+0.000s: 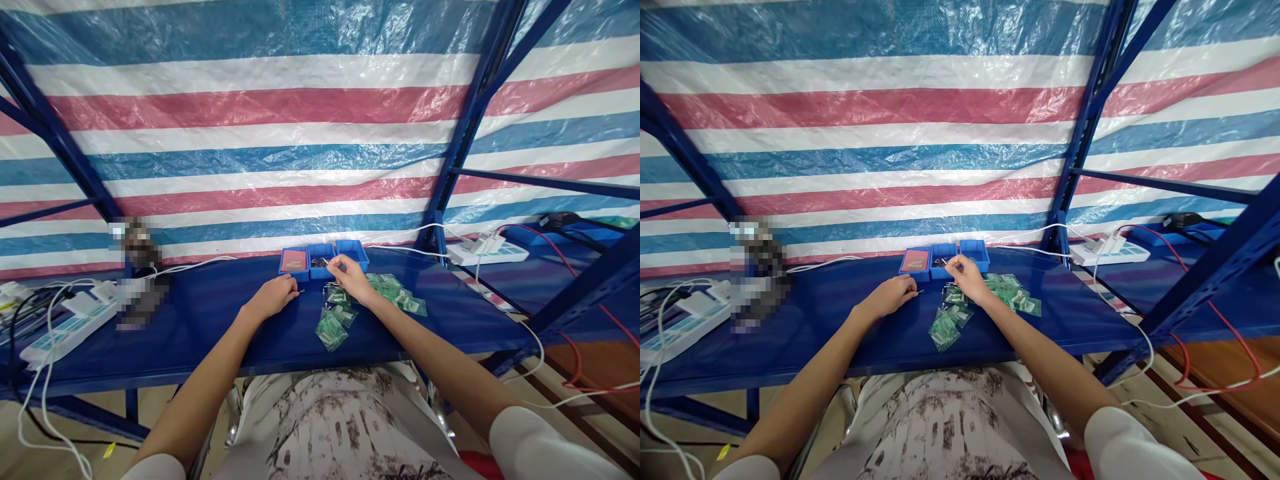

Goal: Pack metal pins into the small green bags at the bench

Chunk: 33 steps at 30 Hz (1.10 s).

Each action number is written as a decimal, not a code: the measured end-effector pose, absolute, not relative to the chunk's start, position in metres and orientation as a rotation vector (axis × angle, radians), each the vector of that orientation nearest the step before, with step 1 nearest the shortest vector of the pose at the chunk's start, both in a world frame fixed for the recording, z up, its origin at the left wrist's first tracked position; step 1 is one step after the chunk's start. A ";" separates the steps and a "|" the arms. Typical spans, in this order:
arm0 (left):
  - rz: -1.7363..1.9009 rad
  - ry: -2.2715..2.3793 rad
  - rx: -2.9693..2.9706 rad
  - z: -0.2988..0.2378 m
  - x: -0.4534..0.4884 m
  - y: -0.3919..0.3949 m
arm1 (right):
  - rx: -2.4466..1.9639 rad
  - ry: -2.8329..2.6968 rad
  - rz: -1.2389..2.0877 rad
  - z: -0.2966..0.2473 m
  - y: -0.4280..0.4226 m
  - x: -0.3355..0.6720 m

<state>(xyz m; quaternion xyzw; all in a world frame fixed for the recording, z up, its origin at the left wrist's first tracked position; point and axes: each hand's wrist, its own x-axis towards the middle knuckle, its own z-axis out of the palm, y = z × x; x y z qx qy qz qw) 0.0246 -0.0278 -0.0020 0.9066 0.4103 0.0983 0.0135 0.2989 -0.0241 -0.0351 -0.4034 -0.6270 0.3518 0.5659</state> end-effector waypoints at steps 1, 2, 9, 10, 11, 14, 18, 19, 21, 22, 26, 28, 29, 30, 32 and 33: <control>0.308 1.275 2.822 -0.002 0.025 -0.028 | -0.954 -1.483 0.800 -0.036 -0.024 0.299; 0.311 1.272 2.820 -0.002 0.025 -0.028 | -0.963 -1.493 0.773 -0.036 -0.023 0.299; 0.310 1.250 2.826 -0.004 0.024 -0.026 | -0.982 -1.534 0.714 -0.032 -0.025 0.299; 0.311 1.247 2.828 -0.004 0.023 -0.025 | -0.977 -1.523 0.747 -0.031 -0.026 0.298; 0.312 1.245 2.828 -0.004 0.023 -0.025 | -0.973 -1.502 0.792 -0.031 -0.026 0.298; 0.315 1.234 2.831 -0.005 0.023 -0.024 | -0.957 -1.420 0.956 -0.028 -0.029 0.296; 0.322 1.225 2.839 -0.006 0.023 -0.024 | -0.906 -1.351 1.109 -0.024 -0.033 0.296; 0.324 1.220 2.841 -0.006 0.022 -0.024 | -0.892 -1.327 1.133 -0.023 -0.034 0.296; 0.328 1.208 2.846 -0.006 0.022 -0.023 | -0.875 -1.280 1.169 -0.021 -0.036 0.296; 0.329 1.202 2.849 -0.006 0.021 -0.023 | -0.870 -1.260 1.180 -0.020 -0.036 0.297; 0.330 1.190 2.849 -0.006 0.021 -0.022 | -0.877 -1.227 1.183 -0.020 -0.036 0.298; 0.321 1.187 2.852 -0.006 0.021 -0.022 | -0.881 -1.231 1.179 -0.021 -0.035 0.298; 0.318 1.187 2.855 -0.007 0.021 -0.022 | -0.880 -1.232 1.178 -0.021 -0.035 0.298; 0.319 1.185 2.858 -0.007 0.021 -0.022 | -0.878 -1.233 1.176 -0.022 -0.034 0.298; 0.327 1.177 2.864 -0.007 0.021 -0.022 | -0.878 -1.234 1.171 -0.022 -0.033 0.298; 0.334 1.171 2.865 -0.007 0.021 -0.022 | -0.881 -1.237 1.168 -0.023 -0.033 0.298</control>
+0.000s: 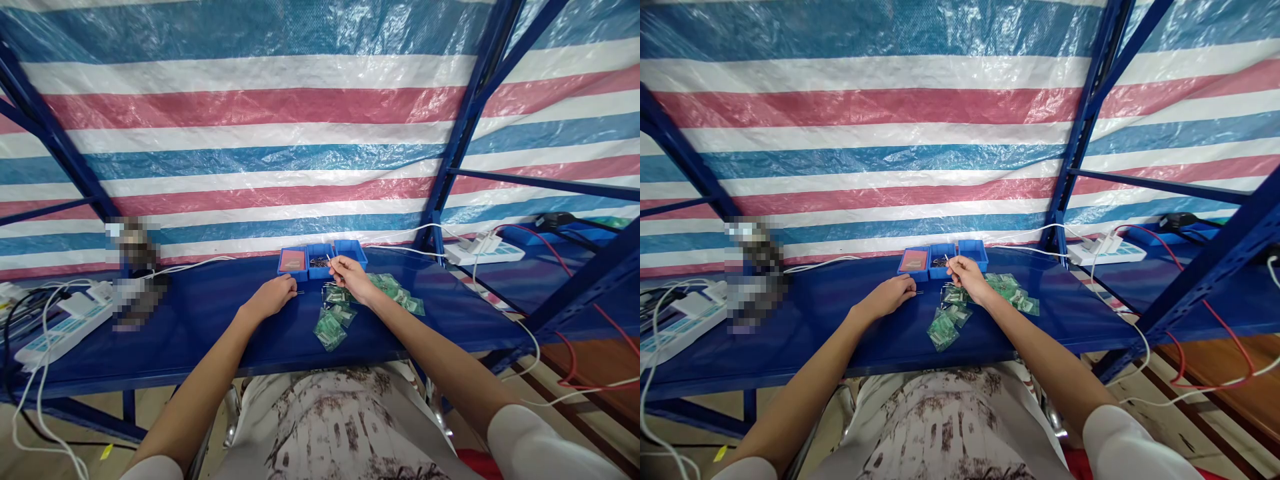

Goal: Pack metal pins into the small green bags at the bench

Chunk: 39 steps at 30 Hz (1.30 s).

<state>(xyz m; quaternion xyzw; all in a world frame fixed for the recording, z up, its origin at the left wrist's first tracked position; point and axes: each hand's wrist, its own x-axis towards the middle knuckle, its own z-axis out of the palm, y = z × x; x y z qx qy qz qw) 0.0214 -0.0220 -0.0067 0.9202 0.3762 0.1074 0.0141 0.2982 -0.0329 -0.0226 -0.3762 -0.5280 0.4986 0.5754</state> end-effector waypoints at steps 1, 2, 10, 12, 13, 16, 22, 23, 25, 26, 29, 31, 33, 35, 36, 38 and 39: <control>0.341 1.163 2.865 -0.007 0.021 -0.022 | -0.884 -1.239 1.164 -0.023 -0.033 0.298; 0.349 1.153 2.863 -0.006 0.021 -0.022 | -0.888 -1.243 1.161 -0.023 -0.033 0.298; 0.393 1.035 2.851 -0.001 0.020 -0.023 | -0.887 -1.277 1.158 -0.022 -0.034 0.297; 0.400 1.007 2.852 -0.001 0.020 -0.023 | -0.889 -1.287 1.158 -0.022 -0.034 0.297; 0.404 1.002 2.850 -0.001 0.020 -0.022 | -0.891 -1.290 1.157 -0.022 -0.034 0.297; 0.402 1.015 2.842 -0.001 0.019 -0.022 | -0.894 -1.296 1.150 -0.022 -0.034 0.297; 0.382 1.035 2.836 -0.001 0.019 -0.021 | -0.904 -1.309 1.137 -0.021 -0.035 0.298; 0.380 1.039 2.834 -0.001 0.019 -0.021 | -0.905 -1.311 1.134 -0.021 -0.036 0.298; 0.374 1.048 2.828 -0.001 0.019 -0.020 | -0.909 -1.313 1.126 -0.021 -0.035 0.298; 0.372 1.050 2.826 -0.001 0.019 -0.020 | -0.911 -1.314 1.120 -0.021 -0.035 0.298; 0.373 1.040 2.831 0.000 0.019 -0.021 | -0.914 -1.312 1.120 -0.022 -0.035 0.298; 0.376 1.032 2.839 0.000 0.019 -0.021 | -0.914 -1.308 1.125 -0.022 -0.034 0.298; 0.376 1.037 2.841 0.000 0.019 -0.022 | -0.913 -1.303 1.128 -0.022 -0.034 0.298; 0.365 1.043 2.843 0.001 0.019 -0.022 | -0.911 -1.300 1.129 -0.022 -0.034 0.298; 0.357 1.044 2.846 0.002 0.019 -0.023 | -0.910 -1.301 1.130 -0.022 -0.034 0.298; 0.339 1.051 2.857 0.003 0.019 -0.023 | -0.911 -1.300 1.130 -0.021 -0.035 0.298; 0.331 1.058 2.861 0.004 0.019 -0.023 | -0.912 -1.299 1.131 -0.021 -0.035 0.298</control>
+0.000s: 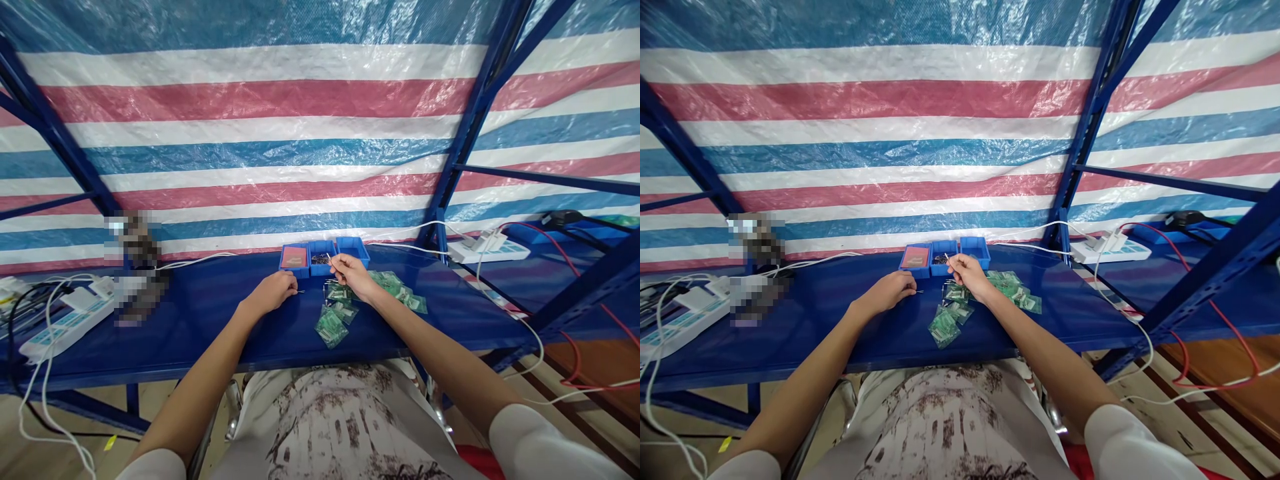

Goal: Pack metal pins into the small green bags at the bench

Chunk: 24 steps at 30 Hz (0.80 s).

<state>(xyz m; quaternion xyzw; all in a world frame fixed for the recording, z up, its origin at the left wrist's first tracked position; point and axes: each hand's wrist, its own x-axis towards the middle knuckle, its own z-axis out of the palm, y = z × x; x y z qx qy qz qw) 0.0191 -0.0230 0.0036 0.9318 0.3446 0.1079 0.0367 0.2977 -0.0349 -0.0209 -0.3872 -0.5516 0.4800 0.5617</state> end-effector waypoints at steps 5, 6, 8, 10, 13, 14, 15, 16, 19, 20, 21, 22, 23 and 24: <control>0.321 1.072 2.864 0.003 0.019 -0.022 | -0.918 -1.304 1.128 -0.021 -0.035 0.298; 0.324 1.070 2.864 0.003 0.019 -0.022 | -0.917 -1.304 1.127 -0.021 -0.035 0.298; 0.328 1.067 2.862 0.003 0.018 -0.022 | -0.913 -1.302 1.129 -0.021 -0.035 0.298; 0.334 1.062 2.861 0.003 0.018 -0.022 | -0.910 -1.302 1.131 -0.021 -0.034 0.298; 0.339 1.051 2.870 0.004 0.018 -0.023 | -0.907 -1.302 1.131 -0.021 -0.034 0.298; 0.338 1.051 2.873 0.004 0.019 -0.023 | -0.906 -1.302 1.134 -0.021 -0.034 0.298; 0.335 1.052 2.876 0.004 0.019 -0.023 | -0.905 -1.302 1.137 -0.021 -0.035 0.298; 0.334 1.055 2.878 0.004 0.019 -0.023 | -0.905 -1.302 1.140 -0.021 -0.035 0.298; 0.341 1.055 2.881 0.004 0.019 -0.024 | -0.907 -1.298 1.143 -0.021 -0.035 0.299; 0.344 1.053 2.881 0.004 0.020 -0.024 | -0.906 -1.298 1.143 -0.021 -0.035 0.299; 0.345 1.052 2.880 0.004 0.020 -0.024 | -0.905 -1.299 1.143 -0.021 -0.035 0.299; 0.344 1.049 2.878 0.004 0.020 -0.024 | -0.904 -1.301 1.143 -0.021 -0.035 0.299; 0.342 1.045 2.878 0.004 0.020 -0.024 | -0.904 -1.302 1.143 -0.021 -0.034 0.299; 0.341 1.041 2.879 0.004 0.020 -0.024 | -0.905 -1.302 1.143 -0.022 -0.034 0.299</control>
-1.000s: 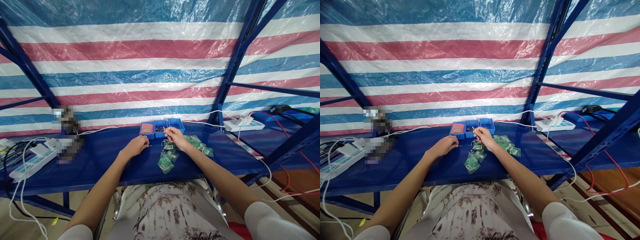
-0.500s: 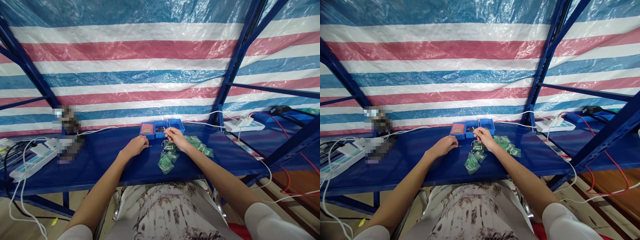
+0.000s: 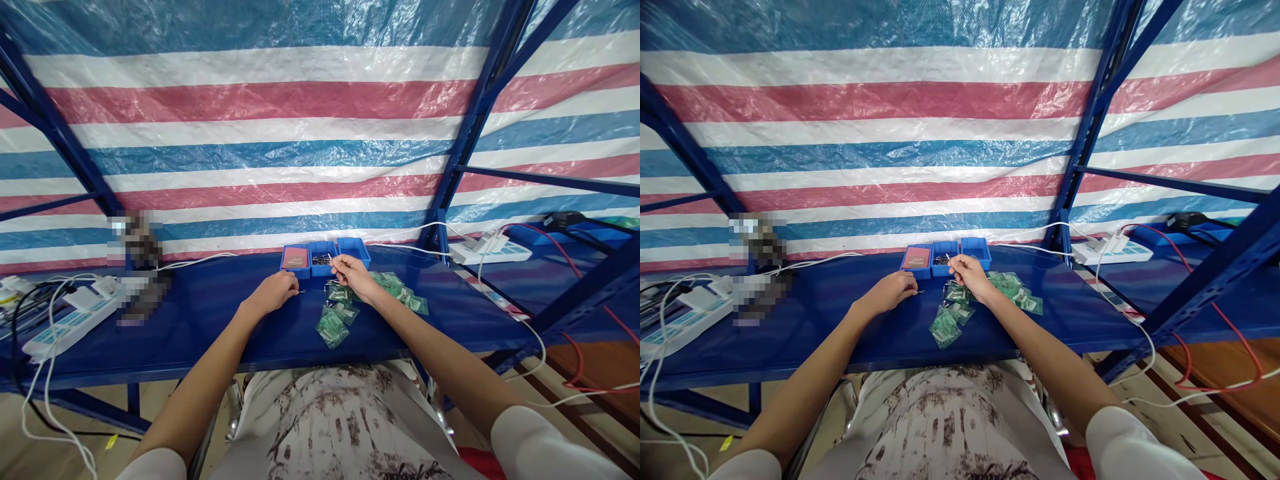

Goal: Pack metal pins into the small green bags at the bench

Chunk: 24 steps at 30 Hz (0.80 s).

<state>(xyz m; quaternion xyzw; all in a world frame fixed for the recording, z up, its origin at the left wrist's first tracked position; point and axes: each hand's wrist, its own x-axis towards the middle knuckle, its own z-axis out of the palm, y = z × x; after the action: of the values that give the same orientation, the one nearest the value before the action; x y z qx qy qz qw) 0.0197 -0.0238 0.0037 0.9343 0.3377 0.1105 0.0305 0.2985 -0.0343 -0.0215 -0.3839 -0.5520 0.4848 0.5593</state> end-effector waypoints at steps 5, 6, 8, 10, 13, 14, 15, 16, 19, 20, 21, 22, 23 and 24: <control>0.330 1.032 2.897 0.002 0.019 -0.022 | -0.906 -1.301 1.139 -0.022 -0.034 0.298; 0.328 1.034 2.899 0.002 0.018 -0.022 | -0.905 -1.304 1.138 -0.022 -0.034 0.298; 0.322 1.041 2.902 0.002 0.018 -0.022 | -0.904 -1.304 1.138 -0.022 -0.034 0.298; 0.322 1.045 2.903 0.003 0.018 -0.023 | -0.905 -1.298 1.140 -0.021 -0.035 0.298; 0.327 1.040 2.903 0.005 0.018 -0.024 | -0.906 -1.291 1.144 -0.021 -0.035 0.298; 0.329 1.037 2.904 0.005 0.018 -0.024 | -0.905 -1.291 1.144 -0.021 -0.035 0.298; 0.331 1.034 2.904 0.005 0.018 -0.024 | -0.904 -1.291 1.144 -0.021 -0.035 0.298; 0.333 1.033 2.905 0.005 0.018 -0.024 | -0.903 -1.292 1.143 -0.021 -0.035 0.298; 0.336 1.029 2.910 0.004 0.018 -0.024 | -0.903 -1.295 1.141 -0.021 -0.035 0.298; 0.335 1.030 2.911 0.004 0.018 -0.024 | -0.904 -1.296 1.140 -0.021 -0.035 0.298; 0.332 1.032 2.912 0.004 0.018 -0.024 | -0.905 -1.297 1.140 -0.021 -0.035 0.298; 0.332 1.034 2.912 0.004 0.018 -0.024 | -0.906 -1.298 1.140 -0.021 -0.036 0.298; 0.333 1.035 2.912 0.005 0.018 -0.024 | -0.908 -1.299 1.141 -0.021 -0.036 0.298; 0.334 1.036 2.912 0.005 0.019 -0.025 | -0.909 -1.299 1.142 -0.021 -0.036 0.298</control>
<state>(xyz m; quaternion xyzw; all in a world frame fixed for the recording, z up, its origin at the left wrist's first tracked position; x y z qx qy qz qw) 0.0185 -0.0247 0.0055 0.9366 0.3332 0.1075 0.0166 0.2983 -0.0356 -0.0207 -0.3857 -0.5511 0.4844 0.5594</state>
